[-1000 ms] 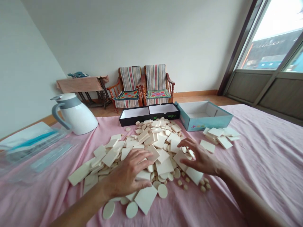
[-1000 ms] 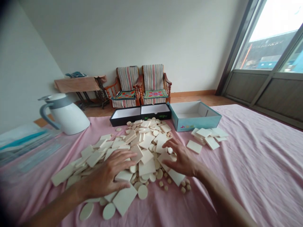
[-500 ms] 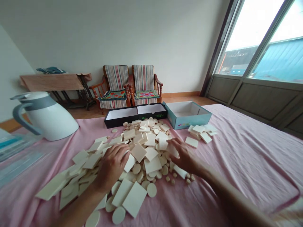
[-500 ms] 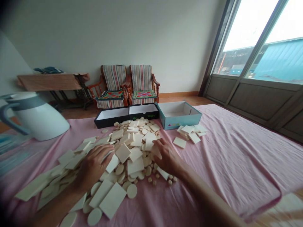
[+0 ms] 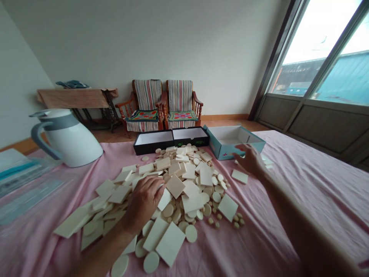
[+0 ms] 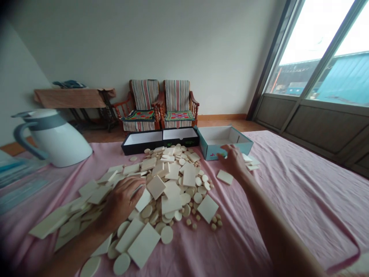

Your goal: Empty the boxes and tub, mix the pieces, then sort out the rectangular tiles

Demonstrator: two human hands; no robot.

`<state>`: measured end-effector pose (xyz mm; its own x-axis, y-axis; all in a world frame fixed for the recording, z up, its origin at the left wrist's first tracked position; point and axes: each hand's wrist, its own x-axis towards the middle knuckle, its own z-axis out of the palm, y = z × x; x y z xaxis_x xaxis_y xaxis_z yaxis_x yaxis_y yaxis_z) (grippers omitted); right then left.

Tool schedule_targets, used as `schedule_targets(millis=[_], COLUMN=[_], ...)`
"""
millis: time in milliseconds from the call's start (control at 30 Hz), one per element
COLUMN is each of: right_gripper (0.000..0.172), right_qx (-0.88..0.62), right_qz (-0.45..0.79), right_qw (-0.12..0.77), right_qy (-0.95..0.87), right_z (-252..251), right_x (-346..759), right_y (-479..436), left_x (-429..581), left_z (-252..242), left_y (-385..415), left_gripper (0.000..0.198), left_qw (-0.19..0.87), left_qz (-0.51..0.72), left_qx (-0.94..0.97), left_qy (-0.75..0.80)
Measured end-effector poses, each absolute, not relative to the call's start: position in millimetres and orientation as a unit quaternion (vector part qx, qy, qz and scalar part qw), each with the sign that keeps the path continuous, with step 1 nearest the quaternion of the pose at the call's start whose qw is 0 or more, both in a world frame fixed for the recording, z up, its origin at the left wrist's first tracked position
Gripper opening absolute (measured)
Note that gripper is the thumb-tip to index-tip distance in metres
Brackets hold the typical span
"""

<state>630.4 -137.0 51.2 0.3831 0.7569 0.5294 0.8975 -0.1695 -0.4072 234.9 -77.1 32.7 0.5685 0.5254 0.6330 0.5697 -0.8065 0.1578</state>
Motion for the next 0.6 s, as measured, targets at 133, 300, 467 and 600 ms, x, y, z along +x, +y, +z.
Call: schedule_targets(millis=[133, 300, 467, 600], right_gripper=[0.044, 0.056, 0.051, 0.047], right_qx=[-0.604, -0.572, -0.618, -0.77], right_qz=[0.037, 0.008, -0.002, -0.106], right_qw=[0.268, 0.233, 0.242, 0.225], right_qy=[-0.75, -0.786, -0.748, -0.588], right_z=[46.2, 33.2, 37.5, 46.0], right_x=[568.3, 534.6, 550.9, 595.6], right_y=[-140.6, -147.2, -144.1, -147.2], left_x=[233.8, 232.4, 231.4, 231.1], left_z=[32.3, 30.6, 29.4, 29.3], left_y=[-76.8, -75.8, -75.3, -74.7], left_gripper=[0.017, 0.016, 0.014, 0.014], left_qw=[0.029, 0.035, 0.042, 0.044], left_qz=[-0.339, -0.333, -0.335, -0.331], left_qx=[-0.89, -0.895, -0.896, -0.899], left_qy=[-0.305, -0.295, -0.287, -0.284])
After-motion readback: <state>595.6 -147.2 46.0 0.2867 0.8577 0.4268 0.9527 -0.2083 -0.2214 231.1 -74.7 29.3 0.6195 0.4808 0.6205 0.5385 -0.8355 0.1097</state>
